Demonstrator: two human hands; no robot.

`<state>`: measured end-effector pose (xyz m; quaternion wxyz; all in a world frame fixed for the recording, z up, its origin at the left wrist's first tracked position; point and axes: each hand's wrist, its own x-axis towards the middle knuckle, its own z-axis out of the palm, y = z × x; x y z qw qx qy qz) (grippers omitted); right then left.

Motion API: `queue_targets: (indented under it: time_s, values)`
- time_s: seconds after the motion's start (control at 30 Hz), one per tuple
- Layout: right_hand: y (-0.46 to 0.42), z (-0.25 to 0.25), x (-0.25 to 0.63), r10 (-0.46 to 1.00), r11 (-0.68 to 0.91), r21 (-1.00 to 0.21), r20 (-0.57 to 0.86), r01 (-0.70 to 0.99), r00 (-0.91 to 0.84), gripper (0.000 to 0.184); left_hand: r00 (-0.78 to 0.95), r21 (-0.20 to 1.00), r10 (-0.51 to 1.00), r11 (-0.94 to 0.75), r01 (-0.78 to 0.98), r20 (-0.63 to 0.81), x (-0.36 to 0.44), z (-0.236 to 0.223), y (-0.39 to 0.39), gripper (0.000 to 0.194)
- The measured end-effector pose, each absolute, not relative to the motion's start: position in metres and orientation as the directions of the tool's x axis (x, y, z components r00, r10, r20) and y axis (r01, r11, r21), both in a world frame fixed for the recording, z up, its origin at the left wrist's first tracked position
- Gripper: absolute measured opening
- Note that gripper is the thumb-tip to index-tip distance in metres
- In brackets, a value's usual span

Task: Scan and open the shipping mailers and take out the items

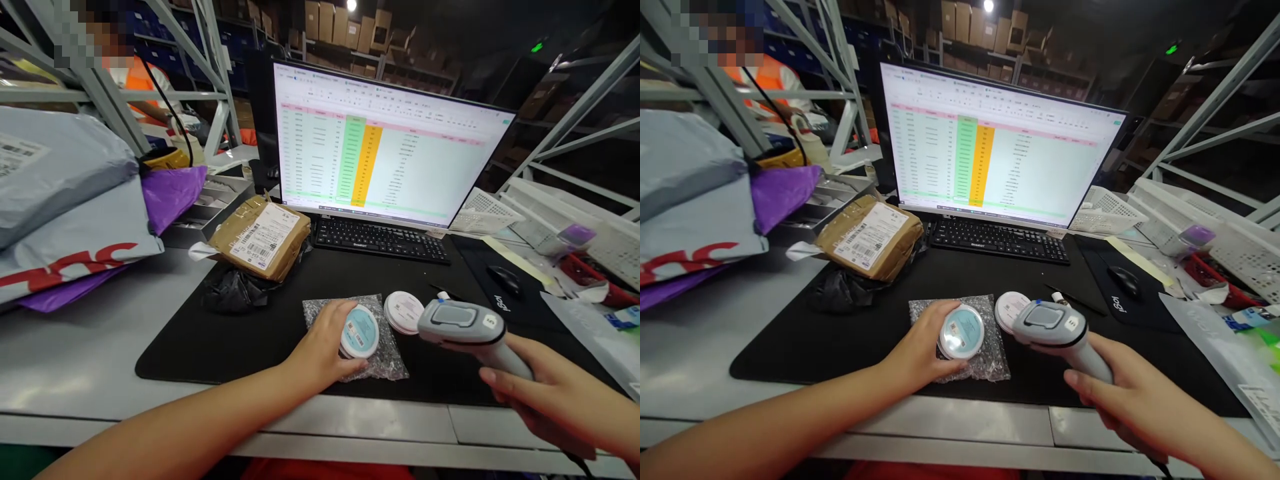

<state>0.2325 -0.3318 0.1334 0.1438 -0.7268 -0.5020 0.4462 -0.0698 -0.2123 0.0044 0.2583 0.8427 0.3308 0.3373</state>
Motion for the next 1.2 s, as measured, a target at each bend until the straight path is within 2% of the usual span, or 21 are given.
queue_targets:
  time_s: [0.13,0.33,0.53,0.77,0.93,1.2]
  values:
    - [-0.318,0.132,0.261,0.863,-0.489,-0.666,-0.464,0.563,0.2,0.064,0.555,0.688,0.759,-0.603,0.404,0.341,-0.069,0.004,-0.211,0.095]
    - [-0.309,0.135,0.272,0.832,-0.528,-0.64,-0.523,0.558,0.186,0.071,0.554,0.687,0.772,-0.586,0.429,0.313,-0.071,0.007,-0.211,0.095]
    - [-0.309,0.132,0.276,0.837,-0.487,-0.646,-0.538,0.587,0.102,0.052,0.546,0.663,0.773,-0.596,0.452,0.322,-0.07,0.009,-0.209,0.087]
    - [-0.308,0.146,0.271,0.845,-0.469,-0.629,-0.524,0.621,0.108,0.049,0.556,0.617,0.756,-0.629,0.472,0.345,-0.069,0.005,-0.208,0.081]
    - [-0.307,0.151,0.27,0.822,-0.511,-0.598,-0.549,0.617,0.149,0.048,0.558,0.61,0.756,-0.631,0.479,0.343,-0.07,0.006,-0.206,0.077]
    - [-0.296,0.155,0.256,0.829,-0.447,-0.605,-0.557,0.659,0.051,0.034,0.558,0.59,0.744,-0.651,0.478,0.368,-0.07,0.005,-0.206,0.076]
